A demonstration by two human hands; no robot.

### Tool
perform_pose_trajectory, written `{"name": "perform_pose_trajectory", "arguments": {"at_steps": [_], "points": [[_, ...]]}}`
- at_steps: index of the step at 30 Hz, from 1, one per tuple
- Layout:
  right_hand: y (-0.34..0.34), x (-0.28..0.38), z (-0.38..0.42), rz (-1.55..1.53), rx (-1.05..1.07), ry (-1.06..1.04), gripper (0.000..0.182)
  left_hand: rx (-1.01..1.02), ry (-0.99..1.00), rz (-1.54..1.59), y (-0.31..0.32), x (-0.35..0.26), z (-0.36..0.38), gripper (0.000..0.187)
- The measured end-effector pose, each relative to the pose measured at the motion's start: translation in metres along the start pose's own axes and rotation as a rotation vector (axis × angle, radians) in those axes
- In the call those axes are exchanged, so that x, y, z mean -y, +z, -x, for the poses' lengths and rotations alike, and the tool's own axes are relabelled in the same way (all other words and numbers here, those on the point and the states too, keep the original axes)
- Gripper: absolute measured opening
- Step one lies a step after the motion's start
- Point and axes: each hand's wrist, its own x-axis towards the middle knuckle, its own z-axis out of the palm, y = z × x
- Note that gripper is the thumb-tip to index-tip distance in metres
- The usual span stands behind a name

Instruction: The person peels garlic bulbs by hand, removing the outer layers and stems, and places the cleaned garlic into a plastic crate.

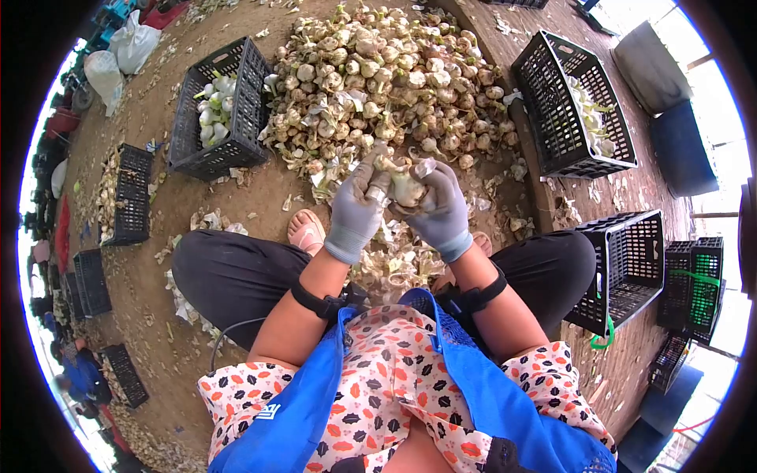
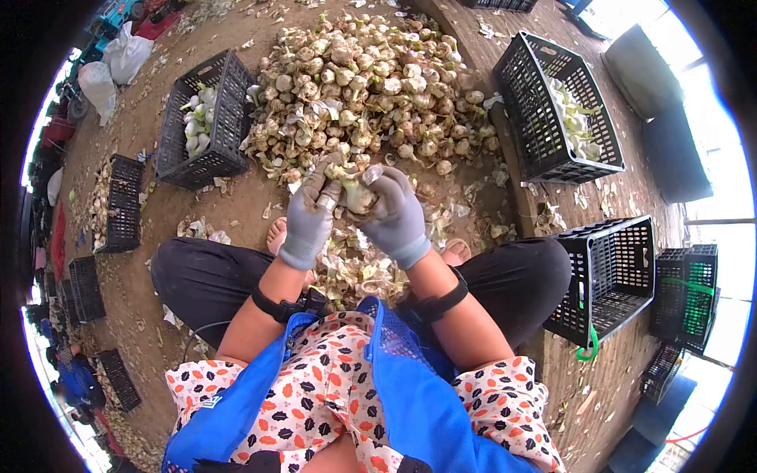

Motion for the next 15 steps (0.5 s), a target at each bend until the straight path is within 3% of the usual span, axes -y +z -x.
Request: {"name": "perform_pose_trajectory", "arguments": {"at_steps": [2,4,6,7,8,10,12,13,15], "points": [[0.003,-0.004,0.005,-0.084,0.024,0.059,0.073,-0.001,0.050,-0.112,-0.005,0.003,0.002,0.043],[0.008,0.001,0.010,-0.940,-0.022,0.577,0.074,-0.002,0.101,-0.223,-0.007,0.011,0.002,0.043],[-0.001,0.008,0.003,-0.872,0.018,0.516,0.065,-0.096,0.146,-0.055,-0.007,0.021,0.001,0.040],[-0.010,0.013,-0.006,-1.013,0.108,0.625,0.059,-0.099,0.145,-0.054,-0.006,0.018,0.003,0.040],[-0.015,0.015,-0.012,-1.153,0.199,0.736,0.055,-0.104,0.219,-0.184,-0.005,0.013,0.004,0.035],[-0.013,0.010,-0.011,-0.979,0.156,0.752,0.051,-0.106,0.291,-0.314,-0.007,0.005,0.003,0.031],[-0.015,0.009,-0.012,-1.120,0.220,0.979,0.046,0.212,0.685,-0.636,-0.013,-0.001,-0.005,0.021],[-0.012,-0.003,-0.006,-0.936,0.283,1.000,0.046,0.260,0.593,-0.618,-0.005,-0.014,0.001,0.023],[-0.015,-0.014,-0.002,-0.885,0.368,0.956,0.046,0.273,0.525,-0.449,-0.009,-0.004,-0.004,0.023]]}}
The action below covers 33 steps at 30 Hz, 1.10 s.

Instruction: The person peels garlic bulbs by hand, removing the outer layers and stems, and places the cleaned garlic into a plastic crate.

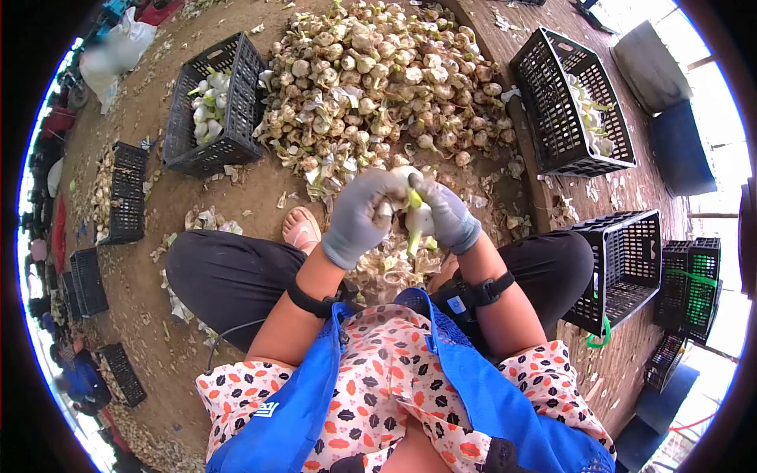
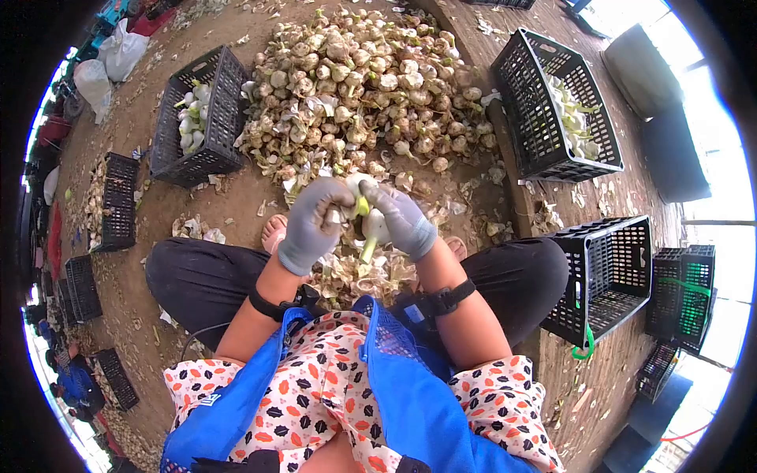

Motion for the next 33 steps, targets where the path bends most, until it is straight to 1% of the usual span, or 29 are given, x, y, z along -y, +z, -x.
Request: {"name": "perform_pose_trajectory", "arguments": {"at_steps": [1,2,3,5,6,7,8,9,10,11,13,14,15,17,18,20,21,23,24,25,27,28,29,31,32,33], "points": [[-0.003,-0.004,-0.001,0.084,0.056,-0.004,0.047,-0.020,-0.045,0.171,-0.002,0.006,0.001,0.023],[-0.006,-0.010,-0.002,-0.023,0.141,0.089,0.045,-0.076,-0.163,0.161,-0.007,0.011,0.003,0.017],[-0.003,-0.007,0.001,-0.024,0.140,0.092,0.045,-0.076,-0.166,0.162,-0.013,0.022,0.005,0.017],[0.009,0.009,0.010,-0.166,0.309,0.183,0.044,-0.137,-0.423,-0.363,-0.024,0.048,0.010,0.029],[0.018,0.020,0.013,-0.261,0.366,0.158,0.044,-0.139,-0.423,-0.364,-0.030,0.046,0.011,0.029],[0.019,0.018,0.010,-0.258,0.367,0.157,0.044,0.047,-0.520,-0.501,-0.034,0.043,0.012,0.032],[0.017,0.014,0.007,-0.077,0.136,0.078,0.044,0.238,-0.614,-0.632,-0.034,0.039,0.014,0.036],[0.014,0.006,0.004,0.102,-0.097,0.001,0.046,0.239,-0.614,-0.629,-0.030,0.031,0.012,0.036],[0.011,-0.005,-0.003,0.021,-0.171,-0.032,0.045,0.231,-0.458,-0.417,-0.024,0.022,0.009,0.040],[0.006,-0.011,-0.004,0.019,-0.170,-0.033,0.045,0.217,-0.302,-0.211,-0.017,0.016,0.006,0.044],[0.010,-0.007,-0.003,0.066,-0.220,-0.081,0.040,0.150,-0.251,-0.076,-0.004,0.012,0.001,0.048],[0.010,-0.004,-0.003,0.158,-0.200,-0.085,0.037,0.043,-0.189,-0.008,0.001,0.029,0.009,0.046],[0.018,0.011,0.003,0.036,-0.114,0.033,0.038,-0.036,-0.193,-0.008,0.000,0.029,0.007,0.035],[0.016,-0.007,-0.001,-0.017,-0.065,-0.122,0.041,-0.183,-0.579,0.615,0.004,0.022,0.008,0.030],[0.019,-0.009,-0.002,-0.014,-0.054,-0.117,0.041,-0.196,-0.579,0.612,0.003,0.024,0.008,0.030],[0.025,-0.011,-0.004,0.100,-0.258,-0.210,0.045,-0.120,-0.681,0.583,0.003,0.030,0.009,0.028],[0.026,-0.012,-0.004,0.102,-0.254,-0.210,0.045,-0.124,-0.680,0.582,0.006,0.033,0.011,0.028],[0.027,-0.013,-0.004,0.089,-0.307,-0.235,0.057,-0.296,-0.849,0.837,0.015,0.036,0.017,0.030],[0.024,-0.019,-0.006,0.221,-0.391,-0.300,0.068,-0.338,-0.852,0.931,0.017,0.034,0.016,0.030],[0.020,-0.023,-0.007,0.222,-0.388,-0.299,0.068,-0.341,-0.852,0.931,0.018,0.036,0.017,0.030],[0.018,-0.023,-0.007,0.919,-0.432,-0.706,0.069,-0.296,-0.824,0.999,0.019,0.039,0.017,0.033],[0.026,-0.015,-0.002,1.050,-0.491,-0.715,0.066,-0.314,-0.833,1.002,0.020,0.038,0.015,0.035],[0.025,-0.016,-0.003,1.049,-0.490,-0.716,0.066,-0.315,-0.833,1.002,0.018,0.037,0.015,0.035],[0.021,-0.018,-0.004,1.043,-0.503,-0.821,0.064,-0.284,-0.797,1.135,0.012,0.029,0.012,0.035],[0.020,-0.019,-0.004,1.048,-0.507,-0.818,0.064,-0.280,-0.798,1.141,0.010,0.024,0.011,0.035],[0.019,-0.019,-0.004,0.990,-0.512,-0.762,0.063,-0.258,-0.810,1.046,0.008,0.019,0.008,0.037]]}}
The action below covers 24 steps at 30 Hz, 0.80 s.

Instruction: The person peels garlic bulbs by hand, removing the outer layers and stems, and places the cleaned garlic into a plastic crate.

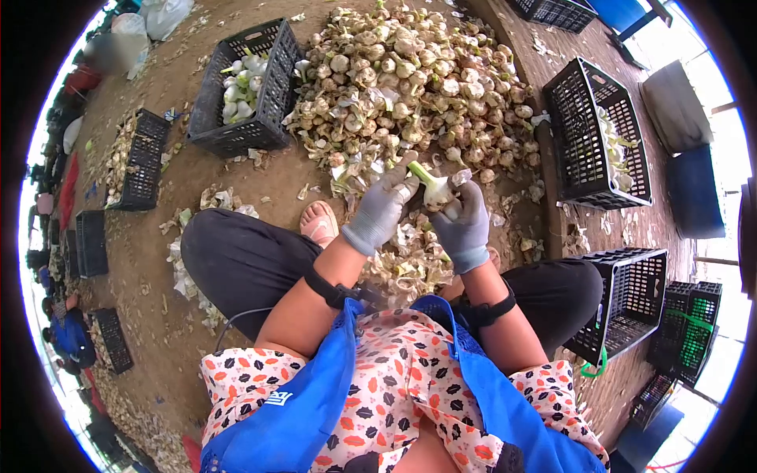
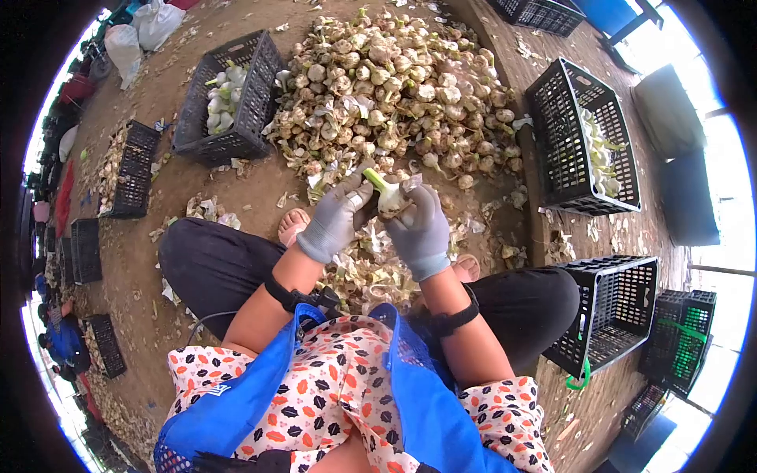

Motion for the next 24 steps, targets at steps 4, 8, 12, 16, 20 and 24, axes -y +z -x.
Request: {"name": "perform_pose_trajectory", "arguments": {"at_steps": [4,8,12,16,20,24], "points": [[0.005,-0.007,0.007,-0.270,0.072,0.169,0.065,-0.061,0.137,-0.184,0.001,0.006,0.000,0.042],[0.004,0.002,0.008,-0.137,0.057,0.093,0.066,-0.031,0.040,0.083,0.003,0.001,0.002,0.041],[0.000,0.006,-0.005,-0.001,-0.082,-0.155,0.064,0.007,-0.003,0.242,0.013,-0.002,0.004,0.043],[-0.003,0.011,-0.007,0.039,-0.064,-0.218,0.067,-0.034,0.102,0.020,0.002,0.010,0.001,0.043],[0.008,0.005,0.003,-0.308,0.015,0.009,0.063,-0.112,0.214,-0.143,0.003,0.015,0.001,0.041],[-0.010,0.008,-0.013,-0.985,0.271,0.639,0.053,-0.263,0.352,-0.537,-0.004,0.020,0.004,0.038]]}}
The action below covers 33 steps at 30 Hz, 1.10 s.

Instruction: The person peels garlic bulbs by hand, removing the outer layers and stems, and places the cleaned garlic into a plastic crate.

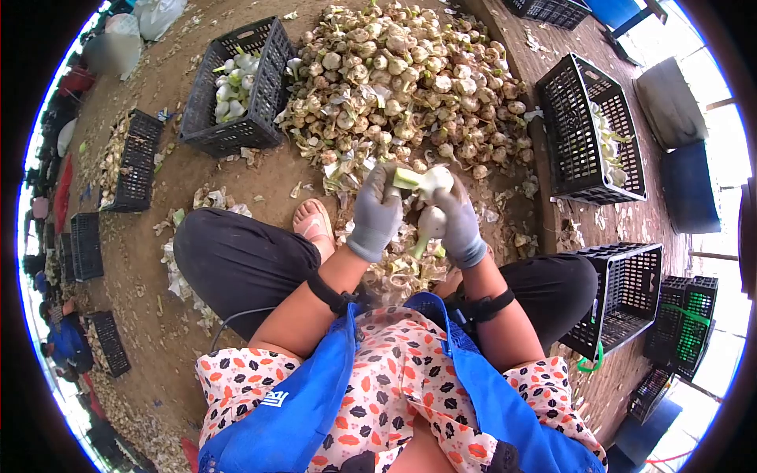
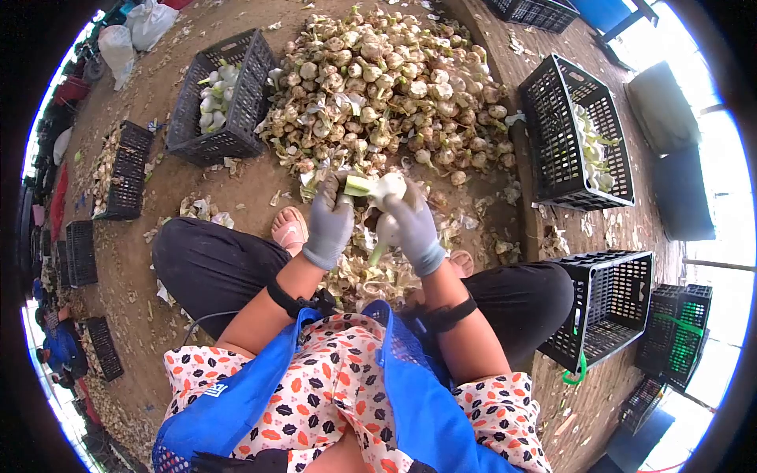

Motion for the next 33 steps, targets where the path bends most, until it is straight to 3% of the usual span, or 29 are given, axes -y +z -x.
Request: {"name": "perform_pose_trajectory", "arguments": {"at_steps": [2,4,6,8,9,10,12,14,16,17,19,21,27,33], "points": [[-0.016,-0.010,-0.003,-0.009,0.080,0.086,0.049,0.057,0.292,-0.279,-0.002,0.001,-0.002,0.034],[-0.004,0.005,-0.001,0.036,0.000,-0.046,0.044,0.245,0.016,0.236,0.002,-0.017,-0.005,0.038],[0.005,0.007,0.001,-0.021,-0.076,-0.076,0.054,0.283,-0.196,0.373,-0.002,-0.020,-0.007,0.041],[0.005,-0.003,0.004,0.167,-0.104,-0.110,0.068,0.268,-0.216,0.418,-0.001,-0.018,-0.007,0.040],[0.006,-0.012,0.002,0.264,-0.150,-0.289,0.075,0.251,-0.233,0.464,0.000,-0.017,-0.007,0.040],[0.004,-0.018,0.001,0.265,-0.152,-0.289,0.075,0.252,-0.234,0.465,0.001,-0.017,-0.006,0.040],[0.003,-0.023,0.000,0.507,-0.176,-0.541,0.073,0.214,-0.166,0.376,0.001,-0.016,-0.005,0.042],[0.003,-0.020,0.005,0.588,-0.197,-0.536,0.070,0.217,-0.186,0.405,-0.001,-0.009,-0.007,0.042],[0.003,-0.018,0.008,0.924,-0.216,-0.644,0.068,0.219,-0.207,0.435,-0.004,-0.013,-0.008,0.043],[0.001,-0.025,0.004,0.908,-0.246,-0.722,0.066,0.278,-0.239,0.540,-0.007,-0.016,-0.008,0.044],[0.007,-0.013,0.007,0.892,-0.281,-0.672,0.065,0.335,-0.272,0.644,-0.006,-0.025,-0.008,0.046],[0.005,-0.012,0.007,0.894,-0.313,-0.610,0.062,0.309,-0.209,0.462,0.001,-0.028,-0.006,0.049],[0.004,-0.019,0.004,0.920,-0.264,-0.752,0.063,0.245,-0.131,0.413,0.004,-0.017,-0.006,0.052],[0.006,-0.014,0.006,0.950,-0.274,-0.688,0.068,0.234,-0.135,0.403,0.005,-0.026,-0.003,0.045]]}}
